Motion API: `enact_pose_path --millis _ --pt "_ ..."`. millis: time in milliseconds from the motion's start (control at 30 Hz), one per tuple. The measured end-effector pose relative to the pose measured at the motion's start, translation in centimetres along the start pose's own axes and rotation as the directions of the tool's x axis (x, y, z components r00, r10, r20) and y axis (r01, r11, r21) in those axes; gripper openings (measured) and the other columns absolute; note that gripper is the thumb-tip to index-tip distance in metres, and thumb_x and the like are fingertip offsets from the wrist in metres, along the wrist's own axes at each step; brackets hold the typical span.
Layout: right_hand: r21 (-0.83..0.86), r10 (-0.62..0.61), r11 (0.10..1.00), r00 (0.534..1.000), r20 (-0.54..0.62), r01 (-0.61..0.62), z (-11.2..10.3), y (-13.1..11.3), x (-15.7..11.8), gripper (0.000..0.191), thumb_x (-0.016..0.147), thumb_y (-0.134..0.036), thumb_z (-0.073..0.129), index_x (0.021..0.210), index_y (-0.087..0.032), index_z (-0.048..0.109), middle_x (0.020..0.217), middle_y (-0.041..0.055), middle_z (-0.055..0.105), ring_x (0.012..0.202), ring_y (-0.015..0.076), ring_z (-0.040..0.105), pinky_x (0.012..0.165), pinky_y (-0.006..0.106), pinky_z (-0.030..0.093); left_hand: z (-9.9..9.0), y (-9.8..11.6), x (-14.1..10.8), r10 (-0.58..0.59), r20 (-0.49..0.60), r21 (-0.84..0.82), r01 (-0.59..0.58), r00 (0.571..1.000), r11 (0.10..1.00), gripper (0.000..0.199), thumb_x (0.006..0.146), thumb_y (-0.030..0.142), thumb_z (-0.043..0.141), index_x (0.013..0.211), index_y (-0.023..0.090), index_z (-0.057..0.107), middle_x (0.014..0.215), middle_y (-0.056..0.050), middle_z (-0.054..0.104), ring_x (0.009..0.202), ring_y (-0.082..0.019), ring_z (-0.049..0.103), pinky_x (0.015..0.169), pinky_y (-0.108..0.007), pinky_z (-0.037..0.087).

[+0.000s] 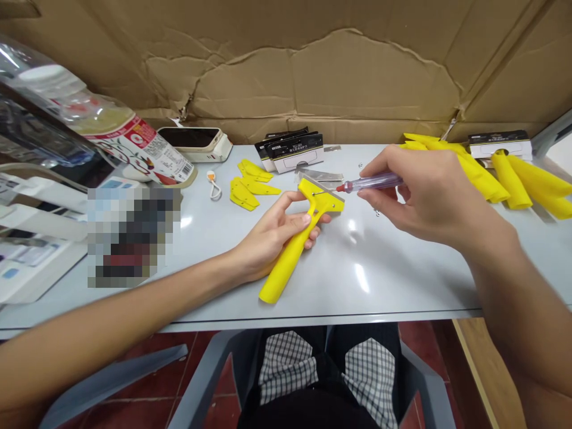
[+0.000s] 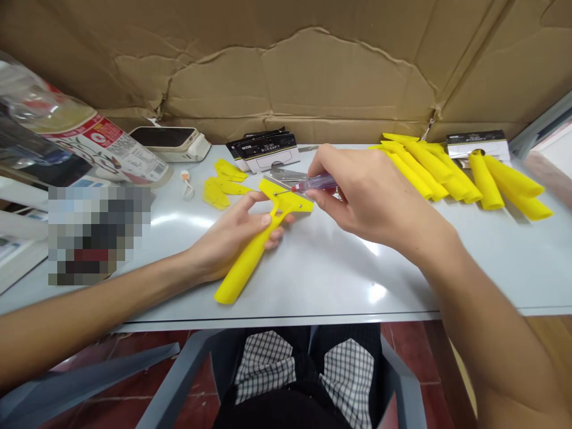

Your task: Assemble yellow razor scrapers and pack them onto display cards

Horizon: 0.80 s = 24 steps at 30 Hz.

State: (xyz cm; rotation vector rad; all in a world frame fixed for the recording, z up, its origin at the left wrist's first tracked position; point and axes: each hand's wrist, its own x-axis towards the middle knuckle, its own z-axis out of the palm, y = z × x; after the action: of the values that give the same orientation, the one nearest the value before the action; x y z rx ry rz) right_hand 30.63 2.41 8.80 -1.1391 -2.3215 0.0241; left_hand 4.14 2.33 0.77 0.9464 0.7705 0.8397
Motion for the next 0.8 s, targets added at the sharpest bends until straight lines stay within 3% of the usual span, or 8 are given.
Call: enact_pose_path --millis 233,400,567,667,800 --pt "-0.108 0.072 0.992 0.997 0.001 -0.072 0.70 0.54 0.01 0.027 0.104 -0.049 0.063 0.094 -0.026 0.074 0.071 0.0044 0.071 0.065 0.0253 0.065 0.066 0.039 0.042 0.03 0.08 0.12 -0.004 0.001 -0.008 0.004 1.000 1.000 0.036 0.100 0.022 0.074 0.126 0.026 0.049 0.111 -0.008 0.078 0.075 -0.013 0.065 0.068 -0.027 0.051" --pt "-0.134 0.105 0.986 0.992 0.065 -0.095 0.93 0.42 0.12 0.032 0.106 -0.049 0.059 0.090 -0.023 0.071 0.066 0.0048 0.067 0.061 0.0241 0.058 0.064 0.038 0.038 0.17 0.27 0.09 -0.010 0.002 -0.011 0.010 1.000 1.000 0.035 0.100 0.020 0.072 0.126 0.026 0.049 0.111 -0.009 0.078 0.075 -0.013 0.064 0.068 -0.026 0.051" --pt "-0.034 0.025 0.999 0.996 0.090 -0.022 0.65 0.33 0.08 0.022 0.097 -0.034 0.064 0.116 -0.022 0.068 0.085 0.0056 0.073 0.069 0.0247 0.062 0.064 0.038 0.041 0.24 0.34 0.04 -0.023 -0.010 -0.014 0.023 1.000 1.000 0.037 0.099 0.021 0.073 0.128 0.025 0.050 0.110 -0.010 0.077 0.075 -0.013 0.065 0.067 -0.026 0.052" --pt "0.011 -0.032 0.999 0.998 0.056 0.032 0.50 0.28 0.03 0.015 0.100 -0.032 0.061 0.110 -0.027 0.071 0.102 0.0066 0.077 0.087 0.0270 0.070 0.072 0.039 0.048 0.12 0.17 0.05 -0.016 -0.003 0.013 0.016 1.000 1.000 0.041 0.098 0.025 0.076 0.131 0.024 0.050 0.112 -0.011 0.078 0.075 -0.013 0.065 0.066 -0.028 0.052" --pt "-0.016 0.016 1.000 1.000 0.015 -0.016 0.40 0.09 -0.02 0.017 0.102 -0.035 0.062 0.108 -0.030 0.077 0.101 0.0061 0.080 0.087 0.0280 0.073 0.073 0.041 0.050 -0.08 -0.09 -0.01 0.006 0.017 0.060 -0.007 1.000 0.998 0.039 0.100 0.029 0.076 0.127 0.025 0.048 0.115 -0.011 0.078 0.075 -0.013 0.065 0.069 -0.029 0.053"
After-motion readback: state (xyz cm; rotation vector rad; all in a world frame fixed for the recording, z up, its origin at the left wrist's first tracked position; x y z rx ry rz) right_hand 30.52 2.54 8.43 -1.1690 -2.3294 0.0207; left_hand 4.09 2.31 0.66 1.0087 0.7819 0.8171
